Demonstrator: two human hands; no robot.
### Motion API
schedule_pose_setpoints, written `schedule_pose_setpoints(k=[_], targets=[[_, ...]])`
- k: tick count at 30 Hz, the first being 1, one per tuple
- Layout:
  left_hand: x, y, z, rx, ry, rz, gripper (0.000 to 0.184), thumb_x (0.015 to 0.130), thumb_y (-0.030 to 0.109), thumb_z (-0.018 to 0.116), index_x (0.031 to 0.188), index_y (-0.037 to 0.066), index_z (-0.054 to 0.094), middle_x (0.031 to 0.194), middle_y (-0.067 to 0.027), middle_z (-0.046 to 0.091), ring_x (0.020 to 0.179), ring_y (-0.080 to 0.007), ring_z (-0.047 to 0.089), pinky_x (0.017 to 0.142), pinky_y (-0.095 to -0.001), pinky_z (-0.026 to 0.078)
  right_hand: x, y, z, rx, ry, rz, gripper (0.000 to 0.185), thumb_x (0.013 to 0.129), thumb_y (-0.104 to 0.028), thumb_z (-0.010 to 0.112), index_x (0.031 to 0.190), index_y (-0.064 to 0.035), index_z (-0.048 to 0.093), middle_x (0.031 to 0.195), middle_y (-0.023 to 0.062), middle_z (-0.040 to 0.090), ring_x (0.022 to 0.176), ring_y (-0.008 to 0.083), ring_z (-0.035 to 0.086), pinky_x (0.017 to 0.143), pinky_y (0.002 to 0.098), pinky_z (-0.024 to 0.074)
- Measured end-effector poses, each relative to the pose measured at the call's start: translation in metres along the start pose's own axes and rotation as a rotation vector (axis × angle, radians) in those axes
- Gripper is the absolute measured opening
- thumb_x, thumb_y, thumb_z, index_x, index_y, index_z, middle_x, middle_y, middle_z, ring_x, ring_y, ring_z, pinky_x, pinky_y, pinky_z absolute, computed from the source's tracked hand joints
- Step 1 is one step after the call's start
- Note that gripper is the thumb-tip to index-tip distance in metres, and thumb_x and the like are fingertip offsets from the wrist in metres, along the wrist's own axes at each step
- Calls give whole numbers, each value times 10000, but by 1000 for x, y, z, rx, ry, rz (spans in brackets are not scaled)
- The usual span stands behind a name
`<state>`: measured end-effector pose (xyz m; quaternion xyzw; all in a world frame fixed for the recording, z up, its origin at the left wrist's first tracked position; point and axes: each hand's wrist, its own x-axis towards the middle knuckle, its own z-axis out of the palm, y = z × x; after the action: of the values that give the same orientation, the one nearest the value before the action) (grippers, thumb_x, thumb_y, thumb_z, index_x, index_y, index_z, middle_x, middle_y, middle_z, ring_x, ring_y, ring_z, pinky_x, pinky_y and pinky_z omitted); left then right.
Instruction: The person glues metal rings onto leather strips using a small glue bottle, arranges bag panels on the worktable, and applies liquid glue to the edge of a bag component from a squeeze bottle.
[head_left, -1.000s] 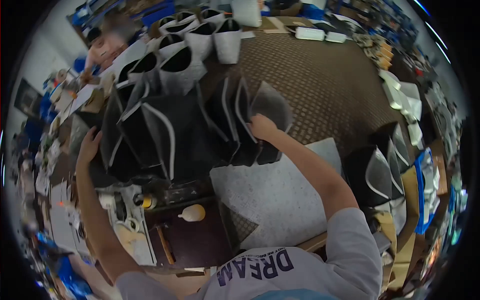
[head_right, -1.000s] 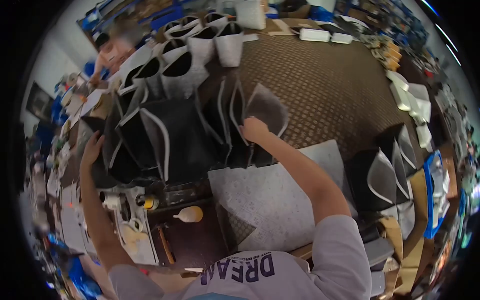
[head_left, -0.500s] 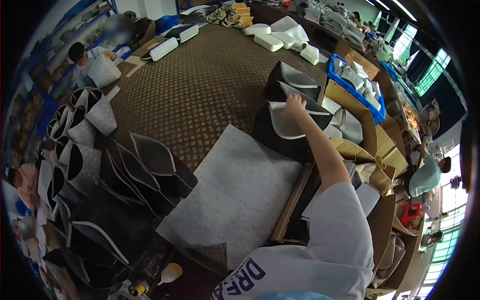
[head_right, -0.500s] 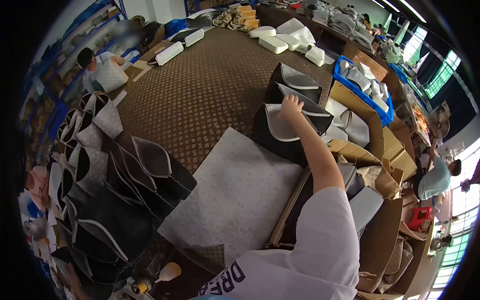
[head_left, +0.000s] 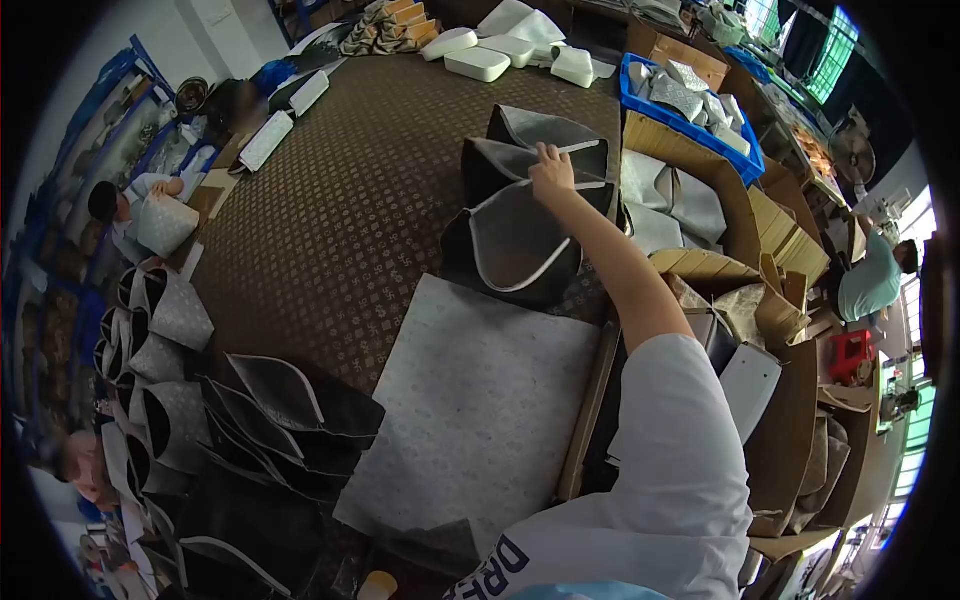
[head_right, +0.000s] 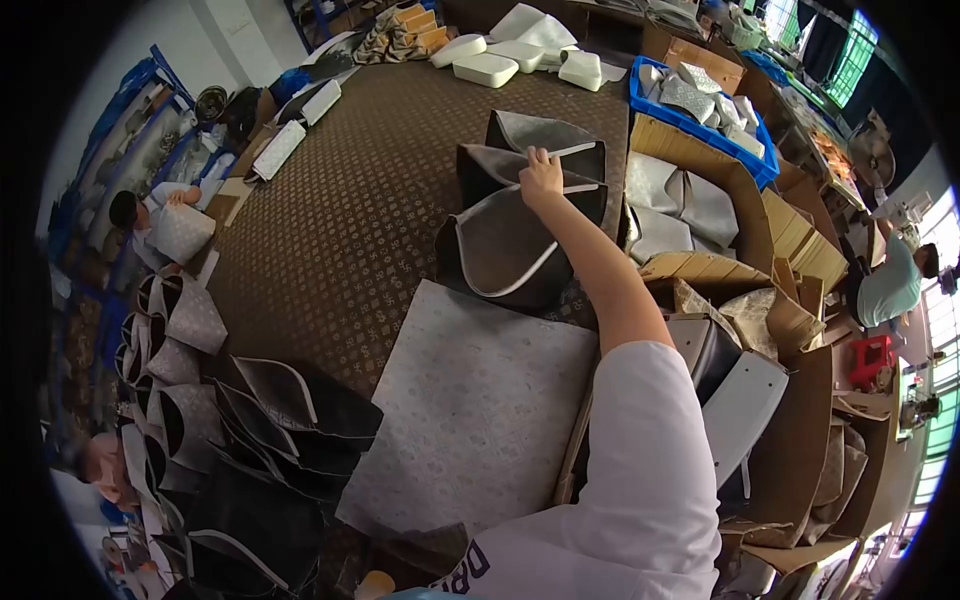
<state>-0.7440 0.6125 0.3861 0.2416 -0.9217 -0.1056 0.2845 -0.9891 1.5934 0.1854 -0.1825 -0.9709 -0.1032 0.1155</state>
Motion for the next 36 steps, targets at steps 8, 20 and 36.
schedule_pose_setpoints(k=[8, 20, 36], targets=[[-23, 18, -39, 13, 90, 55, 439, 962, 264, 436, 1343, 52, 391, 1357, -167, 409, 1237, -295, 417, 970, -381, 390, 20, 12, -21, -132, -382, -38, 499, 680, -407, 688, 1134, -208, 625, 1397, 161, 361, 1337, 342, 246, 1057, 606, 143], [-122, 11, -106, -21, 201, 117, 404, 972, 235, 421, 1337, 64, 404, 1363, -159, 401, 1240, -296, 412, 963, -387, 396, -6, -30, -18, 224, -289, -180, 223, 739, -180, 599, 840, 11, 654, 843, 202, 640, 820, 316, 631, 710, 412, 503], [-215, 87, -177, -407, 343, 257, 280, 915, 176, 512, 1157, 52, 580, 1297, -149, 488, 1197, -275, 471, 970, -350, 366, -120, -400, -388, 861, -314, -720, 275, 755, -134, 507, 557, 57, 525, 514, 149, 507, 442, 234, 553, 427, 391, 381]])
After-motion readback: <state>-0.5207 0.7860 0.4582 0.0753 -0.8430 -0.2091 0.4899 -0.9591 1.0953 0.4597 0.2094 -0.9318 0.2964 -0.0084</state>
